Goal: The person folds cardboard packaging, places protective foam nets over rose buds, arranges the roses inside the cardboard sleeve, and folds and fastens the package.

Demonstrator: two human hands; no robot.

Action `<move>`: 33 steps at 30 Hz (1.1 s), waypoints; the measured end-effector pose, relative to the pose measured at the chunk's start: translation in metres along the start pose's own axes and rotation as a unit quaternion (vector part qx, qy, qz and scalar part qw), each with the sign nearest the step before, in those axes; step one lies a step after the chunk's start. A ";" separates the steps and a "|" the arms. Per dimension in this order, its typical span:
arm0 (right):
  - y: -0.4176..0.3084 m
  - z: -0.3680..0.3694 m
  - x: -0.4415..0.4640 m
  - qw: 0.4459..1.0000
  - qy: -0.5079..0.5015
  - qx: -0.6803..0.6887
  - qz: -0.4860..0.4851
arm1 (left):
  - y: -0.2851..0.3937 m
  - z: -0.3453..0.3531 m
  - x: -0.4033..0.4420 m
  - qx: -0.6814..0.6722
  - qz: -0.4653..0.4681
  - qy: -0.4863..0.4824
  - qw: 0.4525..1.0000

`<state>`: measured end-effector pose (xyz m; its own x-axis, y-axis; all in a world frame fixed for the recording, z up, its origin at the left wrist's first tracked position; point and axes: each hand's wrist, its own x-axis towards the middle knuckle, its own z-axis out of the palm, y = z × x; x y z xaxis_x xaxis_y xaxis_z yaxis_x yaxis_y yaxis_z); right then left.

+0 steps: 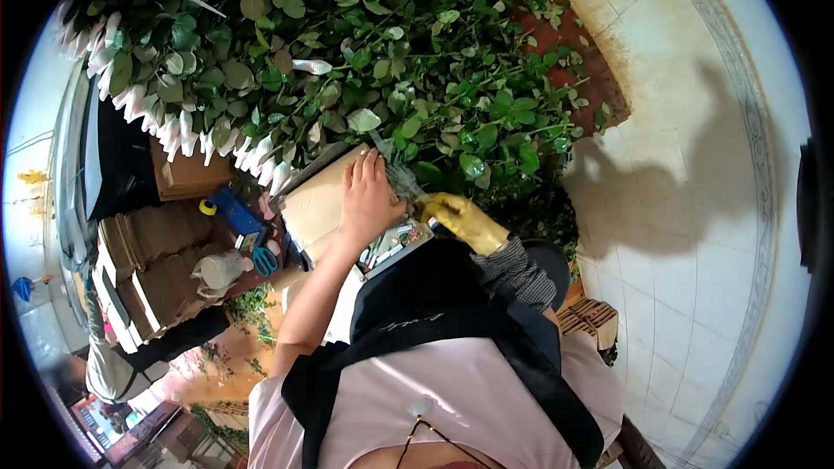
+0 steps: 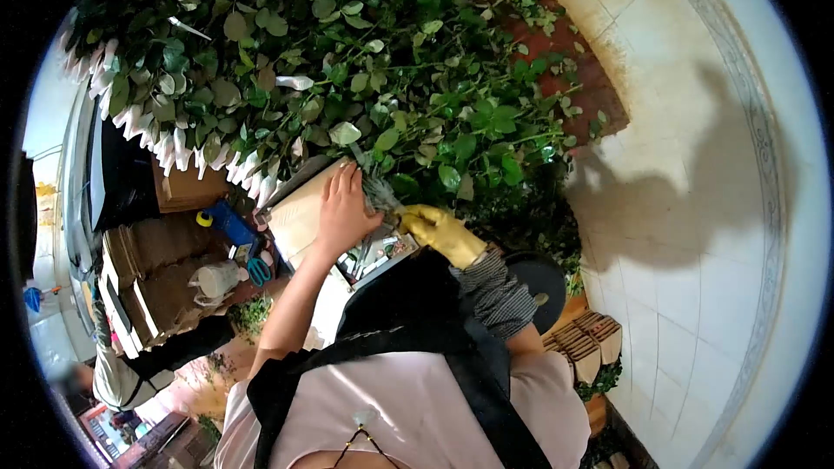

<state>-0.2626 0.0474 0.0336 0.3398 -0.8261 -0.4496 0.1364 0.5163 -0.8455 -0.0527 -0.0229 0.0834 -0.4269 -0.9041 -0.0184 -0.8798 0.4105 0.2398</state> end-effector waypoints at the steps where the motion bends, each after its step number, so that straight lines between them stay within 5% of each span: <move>1: 0.006 -0.002 -0.002 0.999 -0.020 -0.019 -0.032 | 0.005 0.001 0.001 0.025 0.005 0.000 1.000; 4: 0.016 0.006 -0.013 0.996 -0.076 0.045 0.015 | 0.006 0.003 0.008 0.031 -0.004 -0.046 0.998; 6: 0.017 0.017 -0.008 0.993 -0.091 -0.079 0.015 | 0.000 0.005 0.010 0.016 -0.017 -0.092 0.996; 8: 0.060 0.016 0.020 0.997 -0.056 -0.056 -0.006 | -0.005 0.015 0.011 0.030 0.002 -0.098 0.995; 9: 0.076 0.016 0.052 0.956 0.052 -0.270 0.104 | -0.005 0.012 0.014 0.029 0.004 -0.099 0.995; 11: 0.085 0.001 0.082 0.870 0.121 -0.471 0.080 | -0.005 0.001 0.024 0.046 -0.012 -0.195 0.980; 15: 0.073 -0.021 0.102 0.819 -0.011 -0.559 0.126 | -0.015 -0.011 0.038 -0.034 -0.032 -0.178 0.983; 16: 0.088 -0.029 0.108 0.817 -0.007 -0.561 0.130 | -0.016 -0.013 0.041 -0.095 0.003 -0.096 0.991; 19: 0.128 -0.042 0.127 0.796 -0.025 -0.599 0.087 | -0.014 -0.001 0.050 -0.091 -0.023 -0.115 0.989; 22: 0.108 -0.037 0.075 0.947 -0.003 -0.321 0.022 | -0.025 0.028 0.052 -0.041 -0.028 -0.086 0.995; 24: 0.032 -0.019 0.025 0.969 -0.021 -0.242 0.055 | -0.034 0.006 0.021 -0.259 -0.017 0.060 0.964; 26: 0.047 -0.021 0.003 0.996 0.003 0.055 0.064 | -0.040 -0.037 -0.030 -0.097 -0.071 0.088 0.989; 30: 0.070 -0.033 -0.010 0.991 0.043 0.098 0.082 | -0.097 -0.008 -0.142 -0.125 -0.319 0.163 0.925; 32: 0.069 -0.031 -0.012 0.989 0.038 0.126 0.068 | -0.092 -0.005 -0.162 -0.279 -0.396 0.117 0.867; 33: 0.058 -0.022 -0.014 0.987 0.058 0.131 0.069 | -0.091 0.003 -0.168 -0.266 -0.355 0.099 0.891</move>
<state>-0.2802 0.0836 -0.0155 0.2645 -0.7565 -0.5981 0.3385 0.6535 -0.6770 0.0985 0.0918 0.0622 0.2901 -0.9380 -0.1899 -0.6672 -0.3404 0.6625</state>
